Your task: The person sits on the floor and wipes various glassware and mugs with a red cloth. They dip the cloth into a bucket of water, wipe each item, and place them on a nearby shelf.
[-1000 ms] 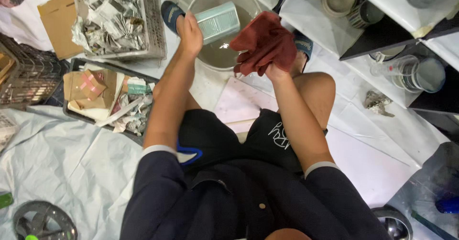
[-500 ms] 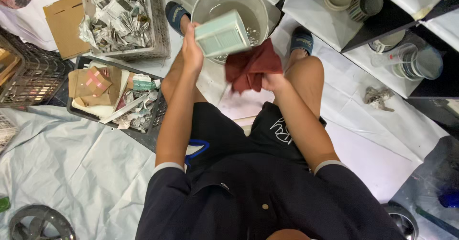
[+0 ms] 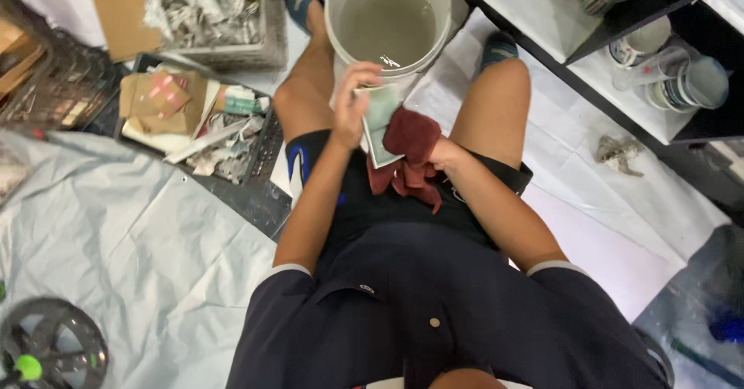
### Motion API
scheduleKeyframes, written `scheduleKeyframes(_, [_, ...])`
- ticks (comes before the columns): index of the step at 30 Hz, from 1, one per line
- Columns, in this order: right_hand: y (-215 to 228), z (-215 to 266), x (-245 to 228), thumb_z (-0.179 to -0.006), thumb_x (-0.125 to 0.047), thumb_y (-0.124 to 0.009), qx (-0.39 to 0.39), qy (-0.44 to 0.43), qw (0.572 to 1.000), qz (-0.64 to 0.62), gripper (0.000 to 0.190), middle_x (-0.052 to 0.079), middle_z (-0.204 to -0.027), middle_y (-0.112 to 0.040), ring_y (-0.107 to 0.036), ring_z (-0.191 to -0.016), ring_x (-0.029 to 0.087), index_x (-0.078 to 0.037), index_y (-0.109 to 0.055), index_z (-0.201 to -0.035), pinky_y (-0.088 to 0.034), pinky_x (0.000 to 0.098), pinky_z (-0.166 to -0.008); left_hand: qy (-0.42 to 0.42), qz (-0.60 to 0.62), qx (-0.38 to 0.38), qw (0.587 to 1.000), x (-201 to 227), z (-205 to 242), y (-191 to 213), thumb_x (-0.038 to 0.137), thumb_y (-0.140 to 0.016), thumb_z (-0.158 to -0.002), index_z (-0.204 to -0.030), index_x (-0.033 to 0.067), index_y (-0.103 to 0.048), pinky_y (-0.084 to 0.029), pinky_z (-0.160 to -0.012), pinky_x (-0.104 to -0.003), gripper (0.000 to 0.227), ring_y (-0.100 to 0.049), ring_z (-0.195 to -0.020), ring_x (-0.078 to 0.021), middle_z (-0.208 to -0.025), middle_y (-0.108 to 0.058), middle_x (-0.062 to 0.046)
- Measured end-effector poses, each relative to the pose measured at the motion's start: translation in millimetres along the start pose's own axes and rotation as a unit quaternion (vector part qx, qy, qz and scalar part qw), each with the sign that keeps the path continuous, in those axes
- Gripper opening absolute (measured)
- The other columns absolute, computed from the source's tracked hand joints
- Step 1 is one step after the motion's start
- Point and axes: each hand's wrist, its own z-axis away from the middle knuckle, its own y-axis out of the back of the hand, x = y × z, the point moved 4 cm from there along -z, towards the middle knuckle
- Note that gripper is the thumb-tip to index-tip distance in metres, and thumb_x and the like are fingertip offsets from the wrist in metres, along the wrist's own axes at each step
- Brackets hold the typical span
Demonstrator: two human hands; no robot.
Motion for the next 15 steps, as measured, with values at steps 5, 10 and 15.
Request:
scheduleKeyframes(5, [-12,-5,-13,-0.086,-0.024,-0.073,0.050,0.222,0.852,0.472,0.029,0.017,-0.104,-0.072,-0.068,-0.093,0.028,-0.004,-0.071,-0.107,-0.054,0.0353,-0.079,0.248,0.430,-0.009,0.868,-38,82,-48,0.057,-0.044,-0.101,-0.151,0.0032,-0.047,-0.036,-0.122,-0.043,0.073,-0.051,-0.140,-0.0298,-0.150,-0.052,-0.017])
scheduleKeyframes(10, [-41,9,-10,-0.086,-0.019,-0.070,-0.019,0.314,0.739,0.596,0.024,0.018,-0.109,-0.070,-0.066,-0.101,0.034,-0.006,-0.070,-0.106,-0.052,0.0398,-0.084,0.268,0.545,0.058,0.793,-70,133,-54,0.068,-0.032,-0.102,-0.145,-0.0034,-0.052,-0.039,-0.119,-0.046,0.086,-0.055,-0.136,-0.0335,-0.144,-0.058,-0.020])
scheduleKeyframes(15, [-59,38,-99,-0.084,-0.014,-0.071,0.100,0.398,0.704,0.580,0.021,0.020,-0.108,-0.069,-0.067,-0.104,0.038,-0.004,-0.069,-0.102,-0.054,0.0399,-0.089,0.282,0.477,0.135,0.821,-93,120,-28,0.070,-0.031,-0.105,-0.139,-0.0040,-0.059,-0.049,-0.107,-0.045,0.086,-0.063,-0.120,-0.0315,-0.132,-0.065,-0.020])
